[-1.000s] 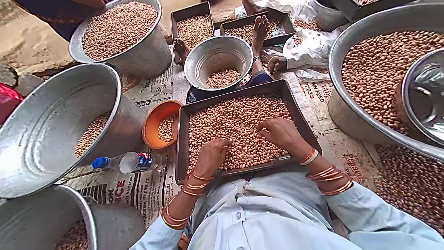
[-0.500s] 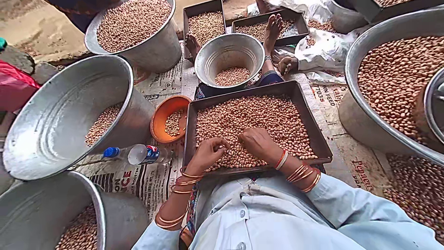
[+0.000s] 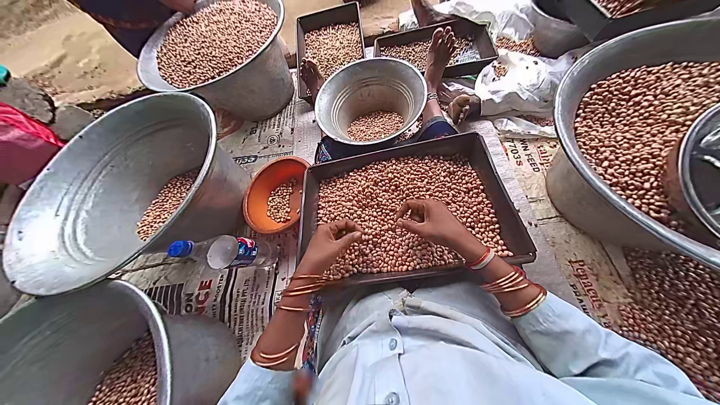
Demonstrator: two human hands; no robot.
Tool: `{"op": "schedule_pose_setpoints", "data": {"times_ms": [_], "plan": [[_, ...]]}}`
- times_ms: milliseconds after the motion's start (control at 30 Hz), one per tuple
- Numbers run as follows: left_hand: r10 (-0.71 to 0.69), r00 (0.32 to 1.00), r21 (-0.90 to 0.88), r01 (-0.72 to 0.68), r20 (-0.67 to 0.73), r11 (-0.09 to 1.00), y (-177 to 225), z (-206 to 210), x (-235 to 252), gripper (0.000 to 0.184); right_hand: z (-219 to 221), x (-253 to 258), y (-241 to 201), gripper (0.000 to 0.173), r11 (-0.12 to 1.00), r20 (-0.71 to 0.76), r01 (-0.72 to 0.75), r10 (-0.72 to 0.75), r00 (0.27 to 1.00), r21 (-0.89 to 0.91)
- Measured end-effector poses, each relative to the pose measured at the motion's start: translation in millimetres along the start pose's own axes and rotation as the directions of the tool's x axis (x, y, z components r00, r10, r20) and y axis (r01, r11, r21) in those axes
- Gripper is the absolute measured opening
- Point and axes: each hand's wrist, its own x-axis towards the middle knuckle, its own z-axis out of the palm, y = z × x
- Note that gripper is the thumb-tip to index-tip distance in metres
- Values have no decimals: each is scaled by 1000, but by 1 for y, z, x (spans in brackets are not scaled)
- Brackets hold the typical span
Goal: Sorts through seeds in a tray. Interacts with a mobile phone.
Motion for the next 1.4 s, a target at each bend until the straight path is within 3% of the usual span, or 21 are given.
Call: {"op": "schedule_pose_setpoints", "data": {"times_ms": [67,133,200,267,333,400,500,600,667,800,933,1000,1133,1200,1267,1333,1400], "plan": [[-17,999,-248,5,-44,969,-7,-13,3,15,-6,-7,0,7,951,-77,-30,57,995,309],[-43,996,-188,28,-77,982,-6,-14,5,20,-10,-9,-1,12,920,-86,-76,117,989,385],[-52,995,164,66,-89,984,4,-6,5,11,-9,-9,-7,9,956,-26,-132,144,989,262],[8,998,480,23,-63,877,8,7,6,15,-4,-11,-19,11,990,63,-141,143,988,-27],[70,997,633,-38,-25,773,9,18,8,21,6,-15,-33,19,960,144,-66,109,984,-273],[107,994,685,-75,-5,725,5,24,9,22,20,-18,-39,21,918,209,46,41,977,-394],[99,994,619,-51,-44,784,4,19,10,16,36,-20,-43,20,846,264,140,1,964,-515],[-15,993,184,37,-120,982,0,-5,9,7,44,-19,-39,18,812,268,141,19,963,-566],[-28,995,5,28,-100,1000,-3,-17,3,15,42,-18,-38,18,819,286,127,47,957,-560],[-16,993,322,-23,116,946,-4,-16,-5,14,30,-12,-28,21,903,289,47,87,953,-426],[5,985,526,-96,172,845,-7,-1,-5,18,20,-5,-19,24,994,192,-106,103,976,6],[-4,986,560,-91,167,824,-6,2,-5,16,22,-7,-26,24,997,218,-74,76,973,-19],[-63,982,589,-54,176,806,4,-10,-2,14,45,-10,-32,19,913,399,268,-132,907,-308],[-49,994,612,-22,98,791,16,-32,2,10,54,-10,-37,19,860,432,312,-122,894,-403],[74,995,691,-4,-72,722,26,-61,8,8,59,-10,-40,18,836,430,314,-105,897,-450],[257,938,796,30,-230,604,32,-83,13,11,61,-9,-39,16,829,417,312,-107,903,-464],[364,889,862,61,-276,504,35,-91,18,20,61,-9,-38,17,827,416,304,-95,904,-472]]}}
